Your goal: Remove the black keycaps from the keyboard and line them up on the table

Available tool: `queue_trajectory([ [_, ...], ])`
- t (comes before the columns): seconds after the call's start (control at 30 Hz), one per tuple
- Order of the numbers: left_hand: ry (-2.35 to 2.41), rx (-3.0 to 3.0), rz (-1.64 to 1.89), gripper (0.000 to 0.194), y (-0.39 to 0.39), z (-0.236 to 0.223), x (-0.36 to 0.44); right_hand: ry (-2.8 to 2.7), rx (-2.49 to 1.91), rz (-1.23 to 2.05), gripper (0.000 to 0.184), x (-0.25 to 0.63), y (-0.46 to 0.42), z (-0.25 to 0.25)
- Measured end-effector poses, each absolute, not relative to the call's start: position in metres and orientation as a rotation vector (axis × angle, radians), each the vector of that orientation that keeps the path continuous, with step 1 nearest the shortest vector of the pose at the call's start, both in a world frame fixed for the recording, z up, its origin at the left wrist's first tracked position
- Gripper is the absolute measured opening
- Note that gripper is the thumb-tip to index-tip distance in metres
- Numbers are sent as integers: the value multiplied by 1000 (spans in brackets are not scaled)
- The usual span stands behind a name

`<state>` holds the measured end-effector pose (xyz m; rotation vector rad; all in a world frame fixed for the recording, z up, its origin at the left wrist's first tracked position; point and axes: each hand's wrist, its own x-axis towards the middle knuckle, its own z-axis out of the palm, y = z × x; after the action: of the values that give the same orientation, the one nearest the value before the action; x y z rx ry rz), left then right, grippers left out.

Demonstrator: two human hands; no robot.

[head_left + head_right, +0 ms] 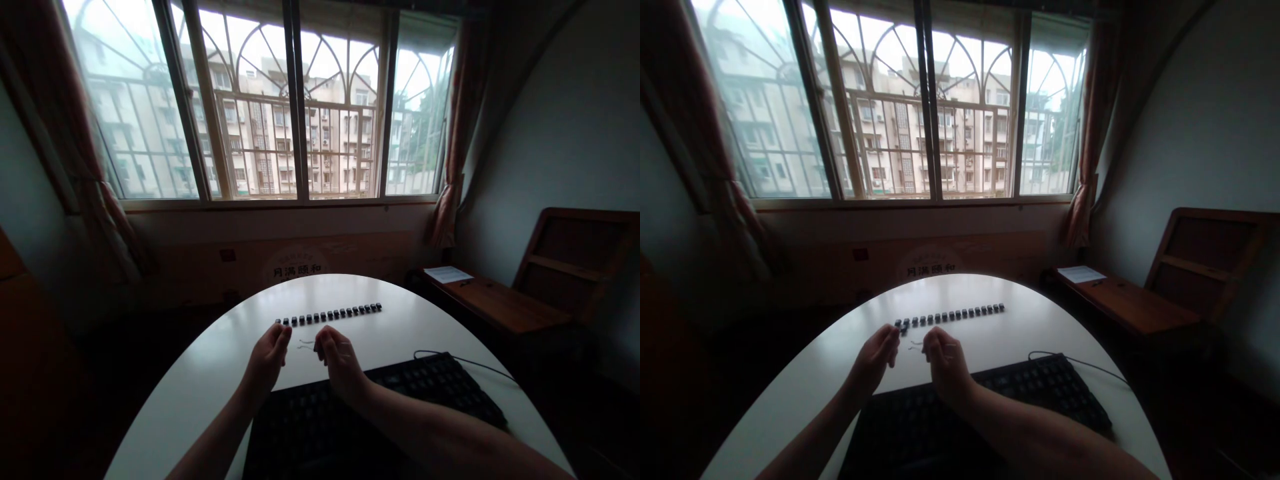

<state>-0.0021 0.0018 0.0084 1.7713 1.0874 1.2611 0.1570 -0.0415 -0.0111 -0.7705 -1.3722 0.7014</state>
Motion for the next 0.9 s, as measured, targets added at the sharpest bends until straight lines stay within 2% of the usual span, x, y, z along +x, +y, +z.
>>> queue_trajectory([
  [0.07, 1031, 1706, 1264, 51, 3, 7, 0, -1444, -848, 501, 42, 159, -42, -9],
  [0.17, 998, 1667, 1240, 51, 2, 6, 3, -1543, -900, 212, 28, 160, -45, -5],
  [0.3, 991, 1654, 1245, 51, -1, 9, 5, -1704, -850, 37, 25, 161, -49, -1],
  [0.5, 921, 1449, 1194, 57, 3, 7, 5, -1929, -851, 6, 31, 165, -55, 8],
  [0.67, 867, 1353, 1151, 62, 5, 5, 6, -1944, -1131, -104, 27, 168, -51, 20],
  [0.9, 893, 1587, 1107, 60, 7, 3, 9, -1992, -1217, -94, 15, 171, -36, 23],
])
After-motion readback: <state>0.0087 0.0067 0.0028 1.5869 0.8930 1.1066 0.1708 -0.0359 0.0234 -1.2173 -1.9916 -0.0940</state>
